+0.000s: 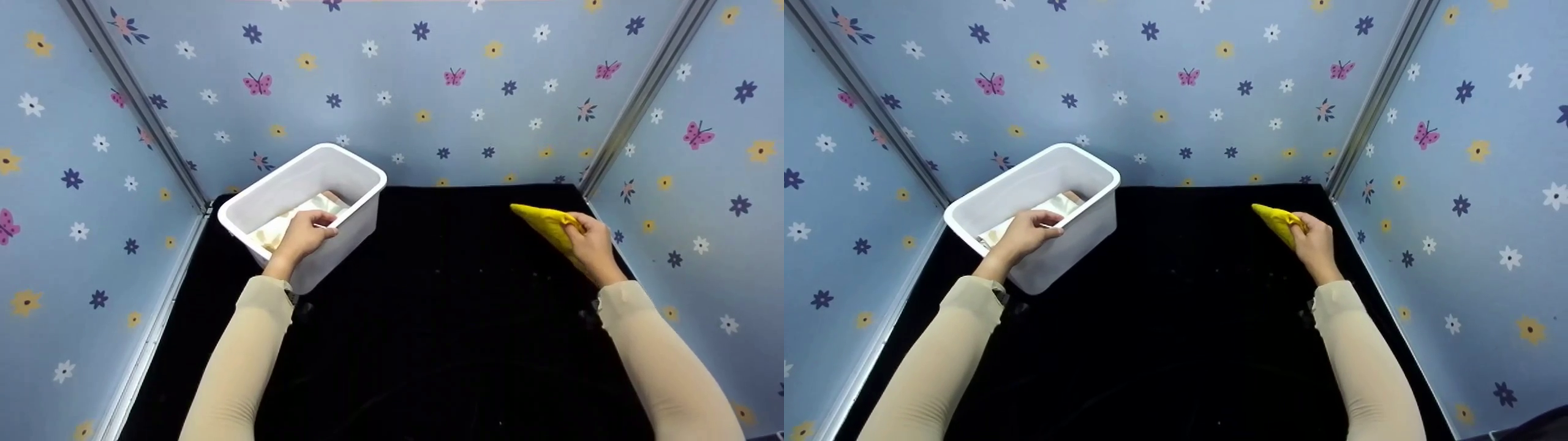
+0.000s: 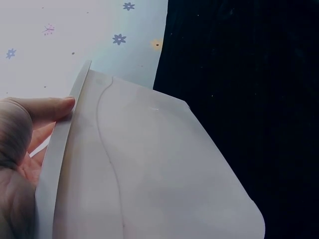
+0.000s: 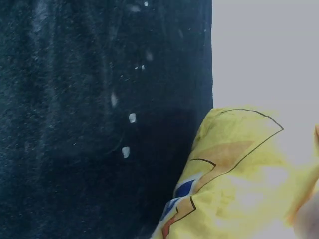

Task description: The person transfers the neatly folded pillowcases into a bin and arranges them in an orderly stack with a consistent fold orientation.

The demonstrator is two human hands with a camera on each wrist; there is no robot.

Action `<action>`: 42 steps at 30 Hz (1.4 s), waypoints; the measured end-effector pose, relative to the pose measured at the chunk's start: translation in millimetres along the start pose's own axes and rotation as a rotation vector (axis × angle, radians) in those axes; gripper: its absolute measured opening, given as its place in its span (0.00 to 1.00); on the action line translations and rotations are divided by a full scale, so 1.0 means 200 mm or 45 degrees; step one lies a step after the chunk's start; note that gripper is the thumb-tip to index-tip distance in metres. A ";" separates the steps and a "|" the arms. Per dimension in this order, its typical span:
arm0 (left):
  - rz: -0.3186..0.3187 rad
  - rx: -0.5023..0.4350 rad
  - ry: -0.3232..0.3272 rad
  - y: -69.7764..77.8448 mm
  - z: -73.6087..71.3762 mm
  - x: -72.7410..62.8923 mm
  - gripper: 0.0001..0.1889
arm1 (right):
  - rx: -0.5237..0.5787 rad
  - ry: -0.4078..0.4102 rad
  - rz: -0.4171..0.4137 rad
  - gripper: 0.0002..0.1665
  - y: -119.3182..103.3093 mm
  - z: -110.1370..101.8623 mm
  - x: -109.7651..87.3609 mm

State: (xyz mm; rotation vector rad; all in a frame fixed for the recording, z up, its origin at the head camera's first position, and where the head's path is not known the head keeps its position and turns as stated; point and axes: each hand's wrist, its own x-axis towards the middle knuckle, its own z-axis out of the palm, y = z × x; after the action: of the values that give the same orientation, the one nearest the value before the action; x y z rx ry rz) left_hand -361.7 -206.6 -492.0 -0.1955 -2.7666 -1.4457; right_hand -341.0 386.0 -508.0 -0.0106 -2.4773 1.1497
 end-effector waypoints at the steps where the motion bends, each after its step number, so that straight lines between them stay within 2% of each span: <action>1: 0.002 0.004 0.000 0.00 0.00 0.00 0.18 | 0.001 -0.001 -0.012 0.14 -0.01 0.00 0.00; 9: 0.024 0.018 0.018 -0.01 0.00 -0.01 0.17 | 0.033 -0.010 -0.103 0.13 -0.07 0.00 0.02; 17: 0.042 0.040 0.060 0.01 0.01 -0.03 0.18 | 0.043 -0.044 -0.088 0.13 -0.15 0.01 0.03; 22: 0.065 0.005 0.089 0.02 0.00 -0.03 0.20 | 0.070 -0.058 -0.102 0.13 -0.19 0.02 0.03; 26: 0.118 -0.023 0.160 0.06 0.00 -0.04 0.19 | 0.111 -0.066 -0.113 0.13 -0.23 0.01 0.03; 31: 0.260 -0.083 0.255 0.16 0.04 -0.05 0.15 | 0.147 -0.077 -0.156 0.12 -0.26 0.01 0.03; 33: 0.316 -0.111 0.243 0.19 0.08 -0.05 0.15 | 0.150 -0.079 -0.173 0.11 -0.28 0.02 0.03; 36: 0.374 -0.138 0.176 0.23 0.15 -0.06 0.16 | 0.168 -0.080 -0.185 0.10 -0.31 0.03 0.03; 38: 0.393 -0.156 0.116 0.24 0.19 -0.07 0.16 | 0.180 -0.080 -0.194 0.09 -0.34 0.04 0.02; 42: 0.379 -0.190 0.015 0.24 0.28 -0.08 0.19 | 0.205 -0.089 -0.220 0.08 -0.39 0.07 0.01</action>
State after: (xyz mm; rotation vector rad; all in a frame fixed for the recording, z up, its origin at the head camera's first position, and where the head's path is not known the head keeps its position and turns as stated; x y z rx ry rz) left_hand -337.4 -135.9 -486.7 -0.5710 -2.4848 -1.5623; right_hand -334.7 324.6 -458.4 0.2885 -2.3830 1.2886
